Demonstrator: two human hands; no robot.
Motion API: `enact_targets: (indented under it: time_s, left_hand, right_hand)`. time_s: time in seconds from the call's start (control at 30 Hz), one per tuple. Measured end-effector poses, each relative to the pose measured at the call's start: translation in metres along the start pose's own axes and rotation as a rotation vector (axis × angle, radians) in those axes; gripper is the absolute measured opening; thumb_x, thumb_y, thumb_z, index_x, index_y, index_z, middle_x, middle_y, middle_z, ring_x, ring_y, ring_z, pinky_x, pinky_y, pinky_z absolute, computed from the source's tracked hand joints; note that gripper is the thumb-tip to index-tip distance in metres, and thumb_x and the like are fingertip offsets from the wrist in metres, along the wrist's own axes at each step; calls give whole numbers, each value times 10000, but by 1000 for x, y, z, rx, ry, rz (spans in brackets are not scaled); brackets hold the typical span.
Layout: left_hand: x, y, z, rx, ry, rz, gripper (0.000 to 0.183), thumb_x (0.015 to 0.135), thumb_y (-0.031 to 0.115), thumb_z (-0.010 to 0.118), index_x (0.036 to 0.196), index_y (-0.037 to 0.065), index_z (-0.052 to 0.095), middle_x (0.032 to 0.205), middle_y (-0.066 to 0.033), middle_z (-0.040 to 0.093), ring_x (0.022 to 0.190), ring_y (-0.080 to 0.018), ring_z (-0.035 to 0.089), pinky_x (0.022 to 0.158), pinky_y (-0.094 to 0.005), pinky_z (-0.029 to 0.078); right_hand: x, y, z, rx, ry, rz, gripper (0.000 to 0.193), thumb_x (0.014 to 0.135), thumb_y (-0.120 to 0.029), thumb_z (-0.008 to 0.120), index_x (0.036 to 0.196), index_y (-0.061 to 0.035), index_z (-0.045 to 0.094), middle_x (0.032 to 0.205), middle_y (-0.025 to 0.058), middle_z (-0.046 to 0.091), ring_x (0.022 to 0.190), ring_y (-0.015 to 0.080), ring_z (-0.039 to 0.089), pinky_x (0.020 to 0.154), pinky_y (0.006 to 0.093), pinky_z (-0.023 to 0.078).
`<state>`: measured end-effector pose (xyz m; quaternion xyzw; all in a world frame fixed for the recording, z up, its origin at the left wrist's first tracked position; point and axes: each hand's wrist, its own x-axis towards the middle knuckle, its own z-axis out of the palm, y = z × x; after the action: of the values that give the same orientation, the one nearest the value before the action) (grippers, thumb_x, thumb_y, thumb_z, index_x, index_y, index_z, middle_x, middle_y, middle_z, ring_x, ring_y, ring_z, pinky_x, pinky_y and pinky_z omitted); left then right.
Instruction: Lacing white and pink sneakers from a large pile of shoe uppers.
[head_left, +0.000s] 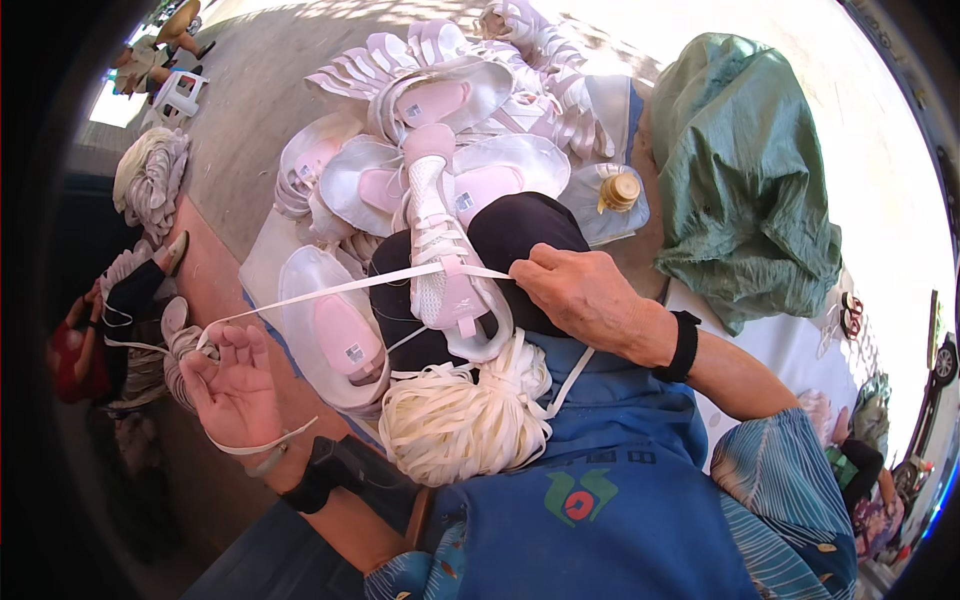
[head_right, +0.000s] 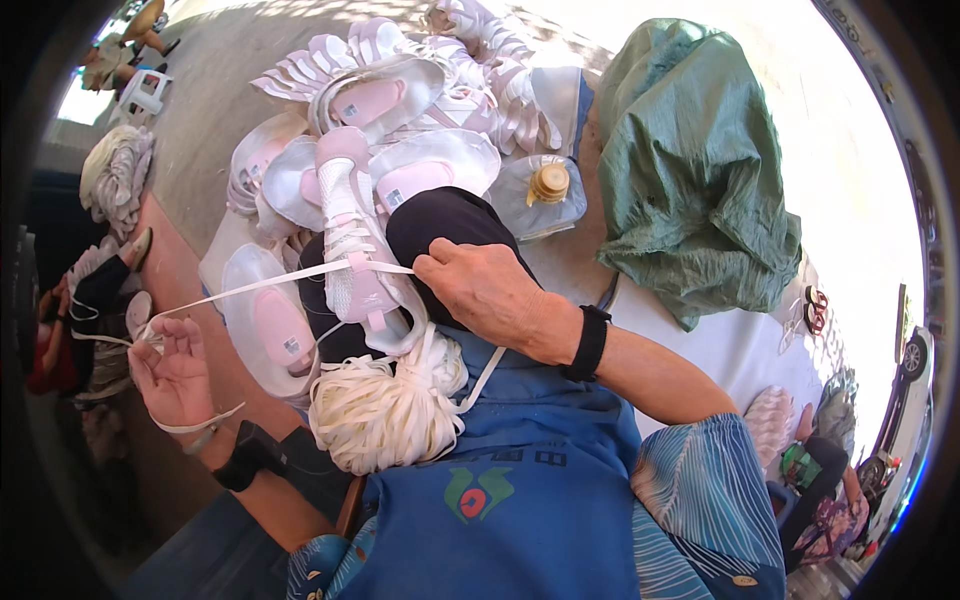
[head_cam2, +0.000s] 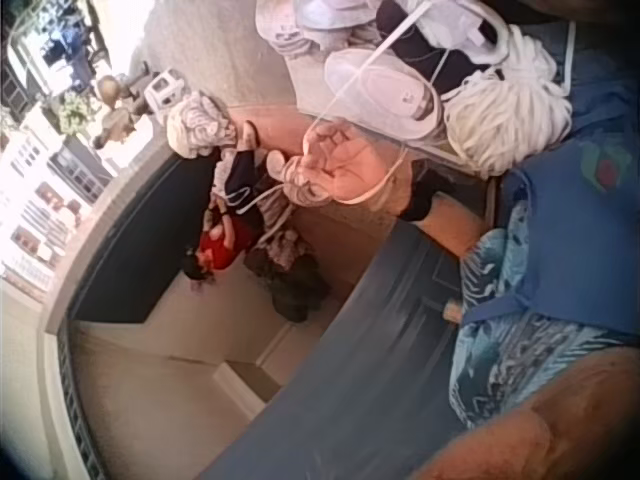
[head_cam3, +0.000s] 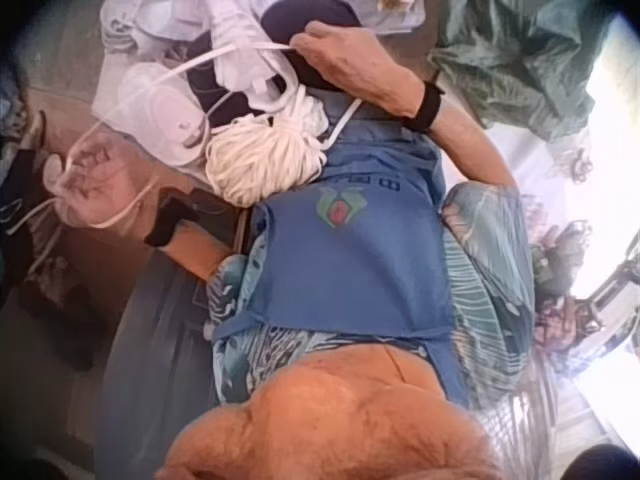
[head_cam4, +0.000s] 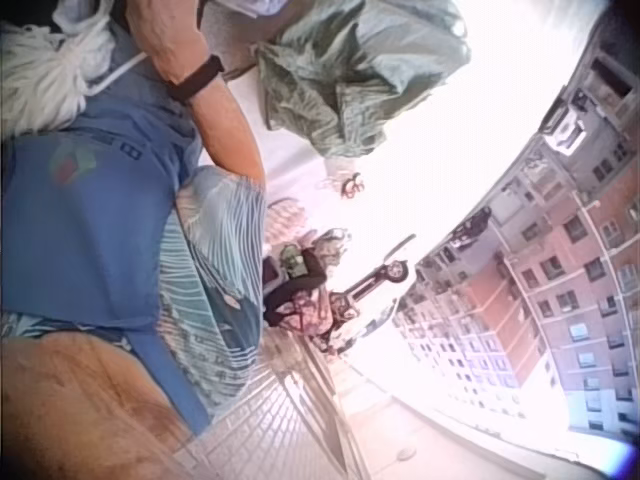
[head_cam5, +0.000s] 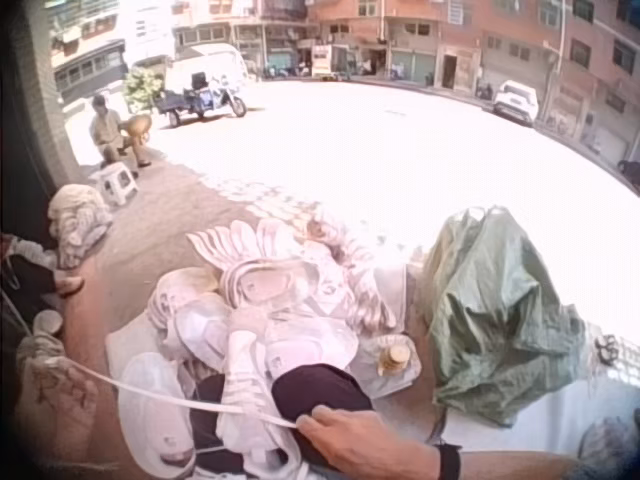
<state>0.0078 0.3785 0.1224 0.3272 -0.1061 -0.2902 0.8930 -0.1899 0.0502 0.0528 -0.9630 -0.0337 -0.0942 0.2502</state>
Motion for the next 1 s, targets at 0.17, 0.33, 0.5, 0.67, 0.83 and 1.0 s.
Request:
enact_targets:
  time_s: [0.17,0.33,0.5,0.67,0.83,1.0]
  left_hand:
    - [-9,30,-23,50,67,132,306,995,233,419,948,35,647,1146,-148,590,1159,-262,505,1101,-460,296]
    - [-27,72,-51,-173,73,305,239,989,154,419,1018,-25,575,1066,-131,579,1027,-236,533,1000,-418,374]
    - [-42,97,-40,-82,89,335,259,965,53,437,1201,-52,455,885,-71,459,700,-164,360,632,-268,342]
    - [-51,122,-49,129,57,439,293,977,45,394,1245,-61,445,908,-88,499,670,-141,364,587,-233,330]
    - [-63,130,-53,194,161,531,312,990,64,390,1267,-64,453,971,-95,519,630,-113,373,487,-207,360]
    - [-37,52,-1,522,214,420,299,985,104,438,1246,-31,491,986,-52,560,564,-44,388,415,-146,342]
  right_hand:
    - [-2,14,-11,-32,30,194,64,817,-65,560,862,-21,549,780,122,546,706,316,608,597,396,498]
    - [-13,36,-18,21,250,178,110,877,-86,533,918,-9,599,727,118,574,622,266,599,567,372,473]
    - [-1,10,-56,1056,245,550,209,910,-145,515,1016,-2,626,593,-41,456,554,47,433,496,218,340]
    - [12,-21,-67,1967,288,340,201,960,-179,503,983,2,586,533,-76,298,455,43,287,433,220,231]
    - [-18,22,-45,2197,459,663,161,962,-136,487,1008,-5,567,517,-80,228,423,48,244,408,232,214]
    - [-24,21,-39,2210,486,885,144,962,-120,474,1004,-10,557,521,-80,222,418,48,240,402,228,217]
